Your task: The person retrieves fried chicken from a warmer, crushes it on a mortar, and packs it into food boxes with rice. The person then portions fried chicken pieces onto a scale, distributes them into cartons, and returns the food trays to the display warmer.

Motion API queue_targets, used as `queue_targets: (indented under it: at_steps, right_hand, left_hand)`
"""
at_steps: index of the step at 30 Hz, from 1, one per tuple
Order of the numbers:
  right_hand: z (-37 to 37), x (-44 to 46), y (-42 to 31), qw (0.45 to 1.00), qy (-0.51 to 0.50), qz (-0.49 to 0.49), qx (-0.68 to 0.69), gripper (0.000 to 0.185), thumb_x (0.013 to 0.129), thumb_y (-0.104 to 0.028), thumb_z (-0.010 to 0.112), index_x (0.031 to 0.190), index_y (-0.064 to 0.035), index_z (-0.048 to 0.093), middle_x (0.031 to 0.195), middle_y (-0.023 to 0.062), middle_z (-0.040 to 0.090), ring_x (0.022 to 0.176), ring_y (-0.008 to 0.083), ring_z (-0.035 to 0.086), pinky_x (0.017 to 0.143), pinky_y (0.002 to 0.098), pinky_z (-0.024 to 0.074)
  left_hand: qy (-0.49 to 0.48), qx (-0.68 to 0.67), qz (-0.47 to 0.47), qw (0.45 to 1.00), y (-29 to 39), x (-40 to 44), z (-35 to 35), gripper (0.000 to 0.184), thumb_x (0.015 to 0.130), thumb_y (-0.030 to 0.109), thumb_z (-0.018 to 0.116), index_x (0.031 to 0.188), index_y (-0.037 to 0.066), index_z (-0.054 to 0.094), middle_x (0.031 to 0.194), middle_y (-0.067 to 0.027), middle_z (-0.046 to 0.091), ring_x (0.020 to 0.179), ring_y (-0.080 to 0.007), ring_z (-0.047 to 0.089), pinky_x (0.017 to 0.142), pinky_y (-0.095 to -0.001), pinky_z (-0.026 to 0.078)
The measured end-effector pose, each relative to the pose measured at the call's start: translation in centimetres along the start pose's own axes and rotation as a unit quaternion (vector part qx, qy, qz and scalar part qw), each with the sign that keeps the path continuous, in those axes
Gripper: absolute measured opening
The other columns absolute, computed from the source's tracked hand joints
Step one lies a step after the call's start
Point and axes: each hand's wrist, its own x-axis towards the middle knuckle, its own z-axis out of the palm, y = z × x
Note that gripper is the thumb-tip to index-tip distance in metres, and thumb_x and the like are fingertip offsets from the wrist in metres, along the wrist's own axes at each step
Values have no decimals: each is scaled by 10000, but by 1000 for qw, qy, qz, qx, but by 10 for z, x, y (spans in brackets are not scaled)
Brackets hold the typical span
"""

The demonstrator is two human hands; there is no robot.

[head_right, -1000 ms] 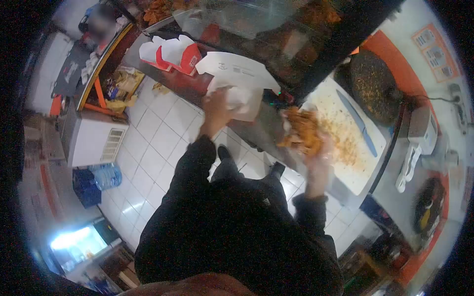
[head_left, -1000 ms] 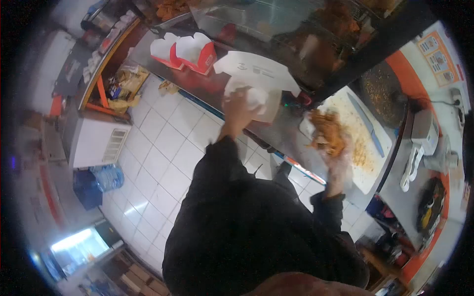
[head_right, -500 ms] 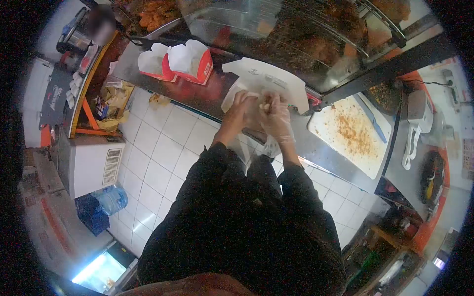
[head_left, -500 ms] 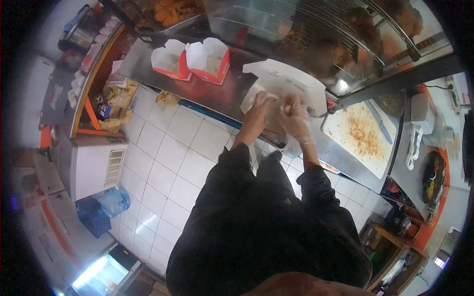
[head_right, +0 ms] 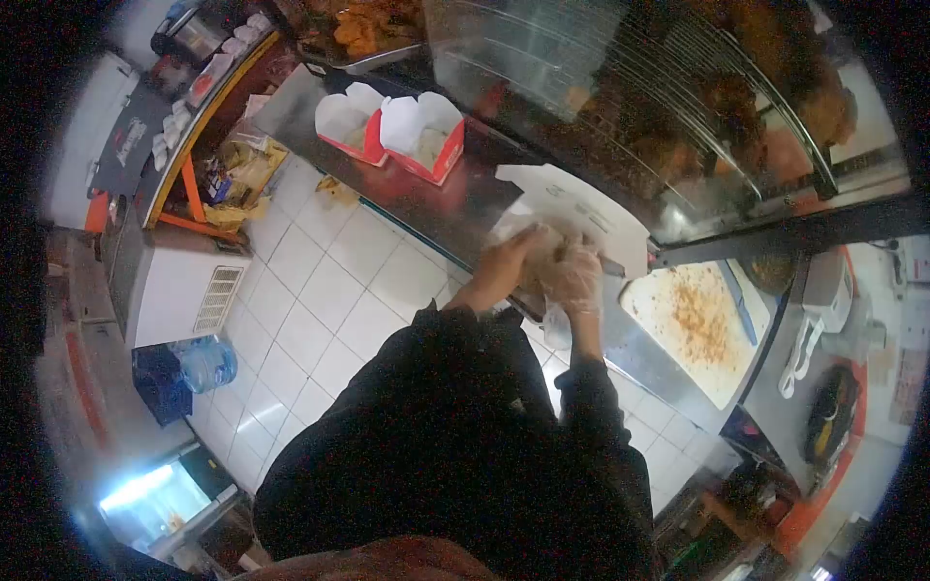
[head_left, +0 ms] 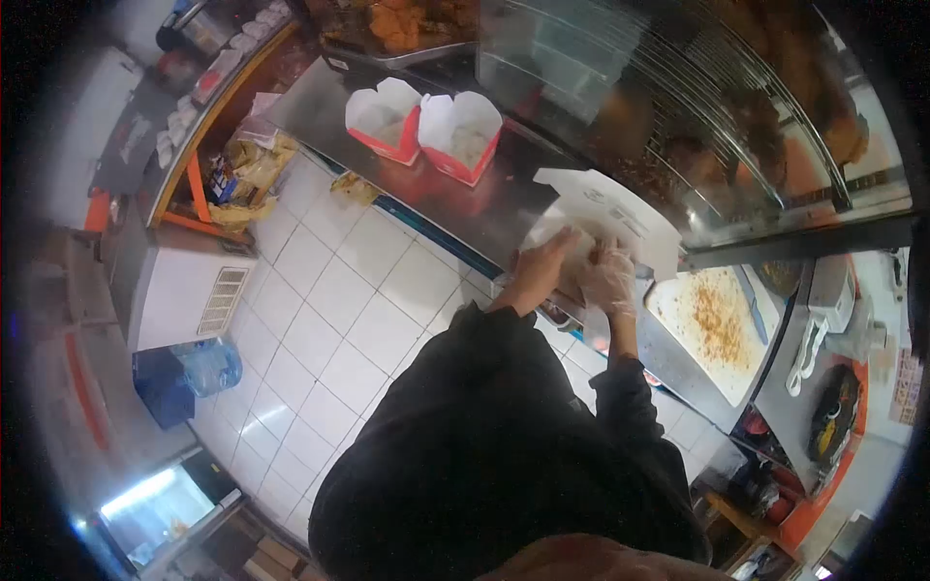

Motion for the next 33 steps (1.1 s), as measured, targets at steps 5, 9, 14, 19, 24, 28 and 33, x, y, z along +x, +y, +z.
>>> queue_targets:
  at_steps: [5,9,14,19,24,28,33]
  right_hand:
    - [7,-15,7,990,127,-61,-2,360,766,-180,513,1086,-20,474,1085,188,518,1033,343,458,883,415,347]
    - [11,-23,2,978,180,-31,-96,328,808,-202,496,1112,-80,482,1095,152,525,1070,333,439,924,420,306]
    - [6,-30,-10,967,236,-5,-92,370,845,-218,506,1182,-78,442,1091,124,531,1097,286,451,959,401,305]
    - [-64,-15,-148,893,450,-5,-33,264,824,-69,512,1086,-41,537,1050,122,565,1017,259,512,890,368,387]
    - [-103,57,-266,917,311,-249,21,281,725,-1,550,992,-84,584,981,116,564,905,296,543,748,371,436]
    - [-82,156,-287,917,228,-260,-201,217,746,-70,491,940,1,555,960,107,583,958,247,545,842,336,435]
    - [-70,216,-309,860,167,-282,-391,113,726,-123,511,728,-42,589,841,80,601,860,254,581,714,352,483]
  left_hand:
    - [-135,-11,-107,985,25,6,-3,592,746,-64,424,1301,126,352,1331,-189,298,1083,-379,465,869,-411,423]
    - [-108,-73,11,991,4,-1,28,599,757,-69,413,1328,48,272,1350,-246,232,1166,-389,388,943,-415,368]
    - [-147,-141,156,967,26,4,-76,525,803,29,495,1295,11,313,1299,-250,323,1201,-352,363,985,-379,332]
    - [-359,-477,10,802,-28,22,-248,293,890,177,474,1133,14,485,957,-119,575,865,-189,569,714,-317,459]
    - [206,-364,-128,899,-171,28,-335,148,889,159,448,907,54,551,819,-34,555,654,-85,502,608,-198,412]
    - [383,-243,-133,881,-307,48,-321,115,868,124,467,927,94,561,791,-7,533,709,-112,496,611,-249,389]
    - [329,116,-140,927,-339,58,-303,139,821,87,477,922,125,565,819,-36,553,782,-225,515,699,-362,374]
